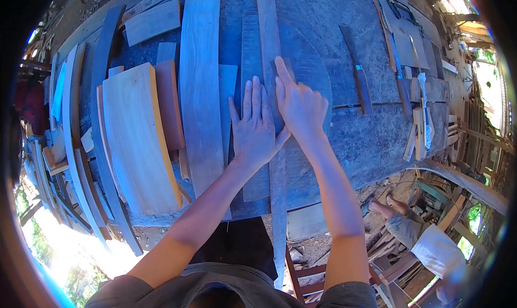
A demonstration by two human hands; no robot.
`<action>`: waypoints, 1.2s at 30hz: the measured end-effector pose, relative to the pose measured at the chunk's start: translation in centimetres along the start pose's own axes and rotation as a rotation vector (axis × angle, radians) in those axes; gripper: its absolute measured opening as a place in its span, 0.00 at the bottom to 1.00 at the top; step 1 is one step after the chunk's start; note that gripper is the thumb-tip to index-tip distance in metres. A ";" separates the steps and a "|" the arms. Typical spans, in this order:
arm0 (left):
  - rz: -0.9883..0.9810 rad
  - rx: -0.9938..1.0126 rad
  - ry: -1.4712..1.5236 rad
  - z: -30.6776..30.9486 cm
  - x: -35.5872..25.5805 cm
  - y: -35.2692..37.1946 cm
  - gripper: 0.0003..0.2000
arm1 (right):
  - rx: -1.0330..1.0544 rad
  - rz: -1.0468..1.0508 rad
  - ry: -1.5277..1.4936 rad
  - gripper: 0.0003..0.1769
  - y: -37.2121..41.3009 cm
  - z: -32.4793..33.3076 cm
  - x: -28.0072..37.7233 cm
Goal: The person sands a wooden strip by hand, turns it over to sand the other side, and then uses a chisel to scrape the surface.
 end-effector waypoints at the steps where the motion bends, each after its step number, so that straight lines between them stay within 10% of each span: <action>1: 0.003 0.002 -0.010 0.0 -0.2 0.0 0.48 | -0.001 -0.008 -0.001 0.23 -0.9 0.1 0.0; 6: 0.006 0.003 -0.062 -0.5 0.1 0.0 0.49 | -0.399 0.055 0.045 0.22 -9.5 0.2 1.5; 12: -0.008 -0.006 -0.062 -0.4 -0.1 0.0 0.50 | -0.072 -0.003 0.008 0.22 1.9 -0.9 1.2; 19: 0.006 -0.011 -0.076 -0.5 0.1 0.0 0.50 | -0.427 0.084 0.045 0.20 -9.2 -0.5 1.0; 36: -0.002 -0.035 -0.066 -0.2 0.1 0.1 0.50 | -0.115 0.006 -0.060 0.26 5.0 -2.5 0.2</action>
Point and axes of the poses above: each hand's wrist, its own y-axis away from the middle knuckle, its own z-axis out of the back of the hand, x = y × z, the point moved 1 cm from there along -y, towards the middle knuckle, and after that the axes turned 13 degrees about x, right-handed, at the moved point
